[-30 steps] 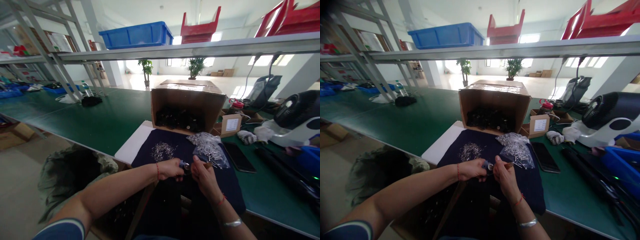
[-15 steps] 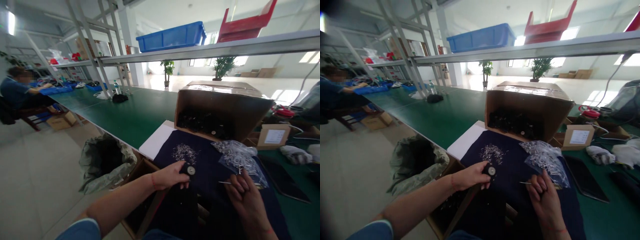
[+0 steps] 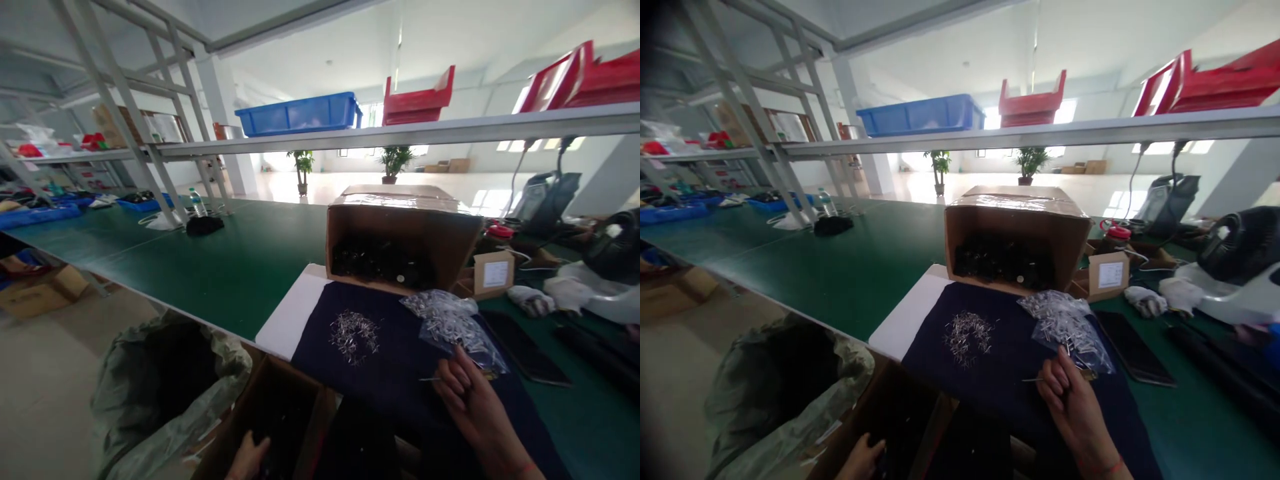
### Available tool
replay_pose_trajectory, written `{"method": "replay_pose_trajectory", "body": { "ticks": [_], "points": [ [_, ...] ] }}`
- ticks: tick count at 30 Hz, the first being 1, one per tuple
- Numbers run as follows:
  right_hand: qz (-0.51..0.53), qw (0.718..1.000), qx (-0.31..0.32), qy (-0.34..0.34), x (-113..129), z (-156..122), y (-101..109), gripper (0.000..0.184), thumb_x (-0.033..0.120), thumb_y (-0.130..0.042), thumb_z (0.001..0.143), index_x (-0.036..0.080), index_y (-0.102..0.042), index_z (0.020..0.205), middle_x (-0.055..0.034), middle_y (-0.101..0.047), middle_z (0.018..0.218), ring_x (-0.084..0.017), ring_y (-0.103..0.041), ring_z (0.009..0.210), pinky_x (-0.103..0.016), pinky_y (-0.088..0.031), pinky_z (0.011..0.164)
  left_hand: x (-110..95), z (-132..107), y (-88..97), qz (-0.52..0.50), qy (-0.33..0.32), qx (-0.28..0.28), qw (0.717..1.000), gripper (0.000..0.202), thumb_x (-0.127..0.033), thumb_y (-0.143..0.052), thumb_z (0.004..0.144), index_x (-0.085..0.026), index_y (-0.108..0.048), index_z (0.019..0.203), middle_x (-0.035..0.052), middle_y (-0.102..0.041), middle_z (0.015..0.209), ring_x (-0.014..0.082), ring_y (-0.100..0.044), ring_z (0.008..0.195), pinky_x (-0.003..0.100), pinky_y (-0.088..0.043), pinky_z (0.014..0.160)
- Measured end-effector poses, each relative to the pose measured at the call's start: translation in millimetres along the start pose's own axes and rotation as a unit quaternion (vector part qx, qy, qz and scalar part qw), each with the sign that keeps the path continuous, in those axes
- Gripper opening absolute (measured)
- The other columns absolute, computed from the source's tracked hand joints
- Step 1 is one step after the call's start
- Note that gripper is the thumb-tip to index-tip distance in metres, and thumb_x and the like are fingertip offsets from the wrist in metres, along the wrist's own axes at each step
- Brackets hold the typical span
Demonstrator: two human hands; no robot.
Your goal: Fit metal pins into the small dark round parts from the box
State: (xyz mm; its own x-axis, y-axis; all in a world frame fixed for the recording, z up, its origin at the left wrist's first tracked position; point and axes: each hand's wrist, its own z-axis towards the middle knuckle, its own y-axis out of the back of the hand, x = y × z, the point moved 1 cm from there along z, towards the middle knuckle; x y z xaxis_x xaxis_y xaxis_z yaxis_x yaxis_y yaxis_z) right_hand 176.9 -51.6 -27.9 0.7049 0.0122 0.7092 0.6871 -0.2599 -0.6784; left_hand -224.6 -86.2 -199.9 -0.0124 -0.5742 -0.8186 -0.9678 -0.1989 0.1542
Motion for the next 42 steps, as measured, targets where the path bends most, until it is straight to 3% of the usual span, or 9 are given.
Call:
{"method": "replay_pose_trajectory", "body": {
  "ticks": [6, 9, 11, 15, 19, 28, 32, 37, 42],
  "points": [
    [-0.037, 0.999, 0.012, 0.027, -2, -1, -4, 0.058, 0.052, -0.083, 0.073, 0.020, -0.040, 0.052, 0.0079, -0.035, 0.046, -0.003, -0.024, 0.037, -0.017, -0.025, 0.034, -114, -14, -5.6, 0.031, -0.317, -0.232, 0.919, 0.034, -0.042, -0.051, 0.087, -0.021, -0.052, 0.113, 0.0112, -0.060, 0.121, 0.0285, -0.058, 0.117, 0.041, -0.043, 0.106],
    [-0.044, 0.998, 0.007, 0.037, -3, -2, -5, 0.060, 0.054, -0.083, 0.073, 0.020, -0.039, 0.052, 0.0081, -0.034, 0.046, -0.003, -0.023, 0.038, -0.017, -0.023, 0.034, -205, -40, -53.3, 0.198, -0.565, -0.127, 0.791, 0.022, -0.030, -0.045, 0.096, -0.020, -0.059, 0.109, 0.0102, -0.065, 0.110, 0.0239, -0.061, 0.104, 0.039, -0.047, 0.098],
    [-0.043, 0.998, 0.001, 0.039, -3, -2, -4, 0.061, 0.055, -0.081, 0.074, 0.020, -0.037, 0.052, 0.0084, -0.033, 0.047, -0.003, -0.021, 0.039, -0.016, -0.021, 0.034, -258, -42, -100.8, 0.327, -0.622, -0.021, 0.711, 0.025, -0.022, -0.040, 0.097, -0.019, -0.062, 0.110, 0.0099, -0.067, 0.112, 0.0225, -0.058, 0.111, 0.039, -0.044, 0.103],
    [-0.036, 0.999, 0.008, 0.036, -6, -1, 2, 0.061, 0.057, -0.078, 0.077, 0.020, -0.037, 0.052, 0.0083, -0.032, 0.048, -0.003, -0.020, 0.040, -0.016, -0.019, 0.035, -326, -8, -191.5, 0.426, -0.625, 0.076, 0.650, 0.022, -0.011, -0.058, 0.088, -0.019, -0.068, 0.107, 0.0076, -0.068, 0.115, 0.0219, -0.057, 0.117, 0.037, -0.043, 0.107],
    [-0.033, 0.999, 0.017, 0.040, -6, -1, 6, 0.060, 0.059, -0.076, 0.078, 0.020, -0.038, 0.053, 0.0086, -0.031, 0.049, -0.004, -0.020, 0.041, -0.017, -0.020, 0.035, -351, 23, -239.1, 0.478, -0.590, 0.084, 0.645, 0.018, -0.021, -0.060, 0.093, -0.016, -0.066, 0.109, 0.0095, -0.064, 0.121, 0.0255, -0.057, 0.118, 0.049, -0.046, 0.103],
    [-0.212, 0.967, 0.009, 0.142, -10, -7, 5, 0.046, 0.061, -0.074, 0.080, 0.019, -0.060, 0.065, 0.0046, -0.044, 0.056, -0.009, -0.039, 0.048, -0.019, -0.032, 0.041, -333, -20, -226.4, 0.376, -0.478, 0.188, 0.772, 0.028, -0.027, -0.051, 0.095, -0.012, -0.066, 0.113, 0.0109, -0.070, 0.106, 0.0211, -0.066, 0.094, 0.036, -0.054, 0.083],
    [-0.466, 0.827, 0.106, 0.296, -13, -27, -15, 0.043, 0.042, -0.075, 0.084, 0.026, -0.067, 0.123, 0.0017, -0.062, 0.071, -0.015, -0.058, 0.059, -0.024, -0.049, 0.055, -273, -71, -180.8, 0.309, -0.376, 0.320, 0.813, 0.035, -0.036, -0.053, 0.091, -0.012, -0.067, 0.112, 0.0054, -0.071, 0.086, 0.0133, -0.063, 0.065, 0.023, -0.051, 0.057],
    [-0.589, 0.662, 0.227, 0.405, -28, -55, -35, 0.022, 0.033, -0.066, 0.093, 0.028, -0.071, 0.114, -0.0057, -0.074, 0.086, -0.020, -0.070, 0.070, -0.028, -0.055, 0.065, -194, -114, -119.7, 0.081, -0.160, 0.437, 0.881, 0.048, -0.052, -0.072, 0.079, -0.014, -0.070, 0.109, 0.0013, -0.065, 0.072, 0.0078, -0.052, 0.048, 0.019, -0.044, 0.046],
    [-0.541, 0.696, 0.282, 0.378, -43, -70, -44, 0.022, 0.040, -0.061, 0.097, 0.029, -0.067, 0.114, -0.0008, -0.072, 0.075, -0.016, -0.068, 0.058, -0.021, -0.052, 0.054, -145, -125, -93.7, -0.178, -0.037, 0.495, 0.850, 0.066, -0.048, -0.089, 0.064, -0.016, -0.072, 0.118, 0.0124, -0.072, 0.101, 0.0167, -0.068, 0.075, 0.024, -0.054, 0.061]
  ]
}}
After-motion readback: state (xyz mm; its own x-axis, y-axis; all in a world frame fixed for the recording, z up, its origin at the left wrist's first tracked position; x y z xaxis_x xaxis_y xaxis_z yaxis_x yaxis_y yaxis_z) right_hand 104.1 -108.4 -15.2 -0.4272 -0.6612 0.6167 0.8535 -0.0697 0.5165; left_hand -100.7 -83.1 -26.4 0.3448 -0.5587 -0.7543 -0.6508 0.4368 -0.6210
